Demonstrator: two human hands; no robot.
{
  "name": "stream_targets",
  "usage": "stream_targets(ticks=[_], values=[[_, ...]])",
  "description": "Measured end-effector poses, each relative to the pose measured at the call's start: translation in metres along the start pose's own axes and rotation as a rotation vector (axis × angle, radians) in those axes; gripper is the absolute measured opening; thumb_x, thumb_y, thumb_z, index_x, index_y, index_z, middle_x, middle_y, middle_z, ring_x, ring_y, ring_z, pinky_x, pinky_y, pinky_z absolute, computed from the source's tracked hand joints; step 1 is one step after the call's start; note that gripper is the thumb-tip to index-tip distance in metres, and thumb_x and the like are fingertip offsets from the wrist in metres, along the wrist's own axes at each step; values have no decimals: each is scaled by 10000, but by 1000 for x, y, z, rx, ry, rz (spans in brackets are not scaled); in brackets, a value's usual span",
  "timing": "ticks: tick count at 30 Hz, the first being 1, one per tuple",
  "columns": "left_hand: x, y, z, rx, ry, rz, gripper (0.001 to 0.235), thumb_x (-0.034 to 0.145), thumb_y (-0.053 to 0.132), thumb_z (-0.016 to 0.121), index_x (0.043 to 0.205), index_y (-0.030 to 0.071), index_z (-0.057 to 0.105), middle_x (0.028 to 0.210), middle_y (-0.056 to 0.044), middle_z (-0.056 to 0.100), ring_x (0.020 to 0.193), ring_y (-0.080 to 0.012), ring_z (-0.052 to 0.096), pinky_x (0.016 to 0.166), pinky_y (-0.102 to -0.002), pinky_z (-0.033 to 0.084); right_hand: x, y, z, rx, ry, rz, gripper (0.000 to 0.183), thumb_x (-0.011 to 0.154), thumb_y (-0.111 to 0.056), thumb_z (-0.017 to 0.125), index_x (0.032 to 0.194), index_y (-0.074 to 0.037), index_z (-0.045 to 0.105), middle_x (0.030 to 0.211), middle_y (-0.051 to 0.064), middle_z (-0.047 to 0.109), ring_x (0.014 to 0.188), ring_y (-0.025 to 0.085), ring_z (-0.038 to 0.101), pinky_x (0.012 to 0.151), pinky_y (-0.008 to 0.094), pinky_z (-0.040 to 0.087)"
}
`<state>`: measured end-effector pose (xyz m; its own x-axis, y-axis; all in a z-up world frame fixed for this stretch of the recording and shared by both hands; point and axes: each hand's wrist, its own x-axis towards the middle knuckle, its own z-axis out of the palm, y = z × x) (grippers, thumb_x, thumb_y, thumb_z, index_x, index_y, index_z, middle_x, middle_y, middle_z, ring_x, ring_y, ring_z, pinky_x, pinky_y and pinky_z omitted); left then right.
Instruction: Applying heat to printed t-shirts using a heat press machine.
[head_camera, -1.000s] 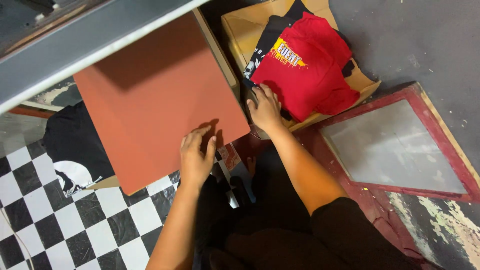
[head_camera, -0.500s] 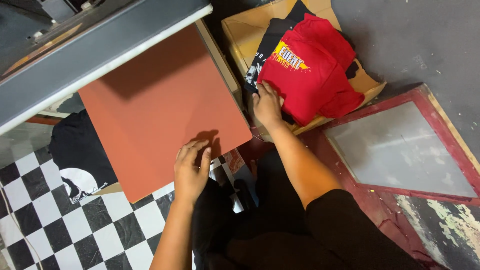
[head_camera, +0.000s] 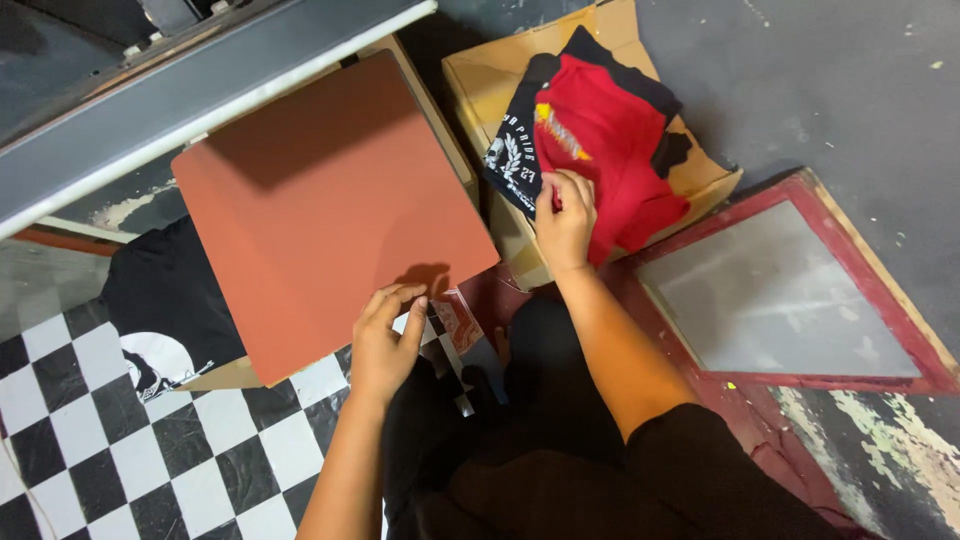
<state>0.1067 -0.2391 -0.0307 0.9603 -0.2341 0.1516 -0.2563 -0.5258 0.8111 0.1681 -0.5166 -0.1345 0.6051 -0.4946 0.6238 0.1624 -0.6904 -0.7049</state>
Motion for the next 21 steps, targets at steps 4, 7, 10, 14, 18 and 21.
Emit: stream_targets(ticks=[4,7,10,14,18,21], values=[[-6,20,-2,-9,-51,-97,208,933,144,709,1123,71,750,1162,-87,733,699,-217,698,525,-287,514,-3,5,-16,-7,-46,45,174,905,58,677,1059,-19,705,1048,121,696,898,288,632,816,388,545],[-10,22,-1,-39,-56,-81,189,934,149,700,1099,71,751,1130,-78,738,777,-188,710,528,-291,521,14,-26,-39,31,14,10,171,913,55,681,1062,-21,720,1085,130,697,945,282,651,799,363,548],[-16,23,4,-70,-18,159,193,968,128,731,1143,49,748,1104,-86,741,946,-195,712,844,-304,558,23,-81,-73,13,51,-124,161,957,52,698,1103,-12,718,1147,113,688,1044,253,666,889,339,562],[-14,61,4,-301,-81,95,279,930,131,744,1188,33,703,1119,-81,734,979,-182,713,865,-305,565,16,-151,-107,363,-93,114,151,1002,19,705,1153,12,715,1177,76,667,962,116,641,831,253,538],[-23,94,-6,-440,-86,259,416,909,116,766,1282,-17,639,1191,-138,682,1098,-212,669,949,-324,529,-13,-186,-118,689,-309,180,190,1016,23,688,1207,24,687,1264,62,624,1087,106,663,943,249,563],[-43,83,-11,-599,-94,98,411,960,133,724,1341,27,613,1240,-114,707,1147,-177,688,977,-298,555,-24,-204,-117,900,-504,271,258,1040,48,622,1296,31,652,1341,77,599,1206,123,637,1043,261,538]])
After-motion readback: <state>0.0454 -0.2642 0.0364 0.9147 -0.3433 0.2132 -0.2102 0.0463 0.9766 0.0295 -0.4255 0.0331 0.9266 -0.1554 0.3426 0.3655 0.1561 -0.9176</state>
